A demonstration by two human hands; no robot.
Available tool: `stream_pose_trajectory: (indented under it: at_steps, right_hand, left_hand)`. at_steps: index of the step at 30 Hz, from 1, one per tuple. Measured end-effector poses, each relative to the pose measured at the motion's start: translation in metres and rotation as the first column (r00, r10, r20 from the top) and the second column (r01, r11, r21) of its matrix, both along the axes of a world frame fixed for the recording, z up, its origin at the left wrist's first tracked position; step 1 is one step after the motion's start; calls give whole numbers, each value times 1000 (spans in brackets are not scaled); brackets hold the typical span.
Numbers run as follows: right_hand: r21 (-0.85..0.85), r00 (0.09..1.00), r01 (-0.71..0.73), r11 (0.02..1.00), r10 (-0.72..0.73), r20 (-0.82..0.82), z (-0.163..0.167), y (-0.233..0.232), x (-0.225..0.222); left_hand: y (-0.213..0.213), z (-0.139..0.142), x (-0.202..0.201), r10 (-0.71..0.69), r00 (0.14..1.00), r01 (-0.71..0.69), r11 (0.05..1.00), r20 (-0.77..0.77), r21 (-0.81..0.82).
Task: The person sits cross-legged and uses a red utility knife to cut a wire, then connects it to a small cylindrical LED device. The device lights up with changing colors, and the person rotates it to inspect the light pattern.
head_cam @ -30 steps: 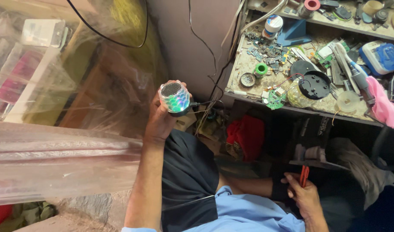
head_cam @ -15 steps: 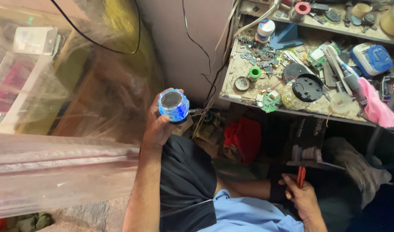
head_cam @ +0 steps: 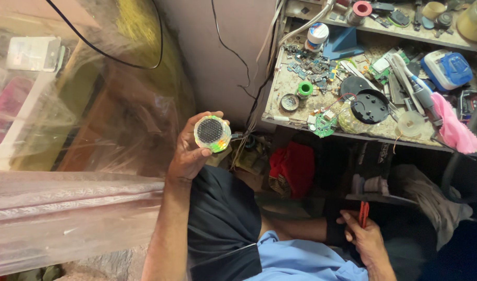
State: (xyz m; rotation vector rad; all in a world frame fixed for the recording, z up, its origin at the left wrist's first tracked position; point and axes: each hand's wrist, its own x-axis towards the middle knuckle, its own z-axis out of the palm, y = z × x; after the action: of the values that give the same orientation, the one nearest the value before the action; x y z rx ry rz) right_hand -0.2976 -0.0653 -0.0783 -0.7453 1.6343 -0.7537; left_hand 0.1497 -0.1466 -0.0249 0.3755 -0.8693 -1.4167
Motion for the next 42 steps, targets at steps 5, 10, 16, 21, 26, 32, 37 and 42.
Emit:
stream_pose_trajectory:
  at_steps: [5, 10, 16, 21, 26, 32, 37, 42]
  right_hand:
    - [10, 1000, -5, 1000, 5, -15, 2, 0, 2]
    - [-1, 999, 27, 1000, -27, 20, 3, -1, 3]
    - [19, 999, 38, 999, -37, -6, -1, -2, 1]
    - [24, 999, 14, 1000, -13, -31, -1, -1, -1]
    - [25, 999, 10, 1000, -10, -34, 1, -1, 0]
    - [33, 999, 1, 999, 1, -50, 3, -2, 1]
    - [60, 997, 15, 998, -10, -77, 8, -3, 5]
    - [44, 999, 12, 999, -10, -52, 11, -4, 7]
  left_hand:
    - [3, 4, 1, -18, 999, 19, 999, -32, 44]
    - [1, 0, 2, -10, 1000, 10, 1000, -12, 7]
    - [1, -3, 2, -5, 1000, 5, 1000, -24, 5]
    - [1, -3, 2, -14, 999, 15, 1000, -46, 15]
    - [2, -2, 2, -2, 1000, 3, 1000, -26, 18]
    - [2, 2, 1, -14, 999, 14, 1000, -30, 27]
    - [4, 4, 0, -16, 999, 18, 999, -37, 46]
    - [3, 3, 0, -7, 1000, 7, 1000, -23, 8]
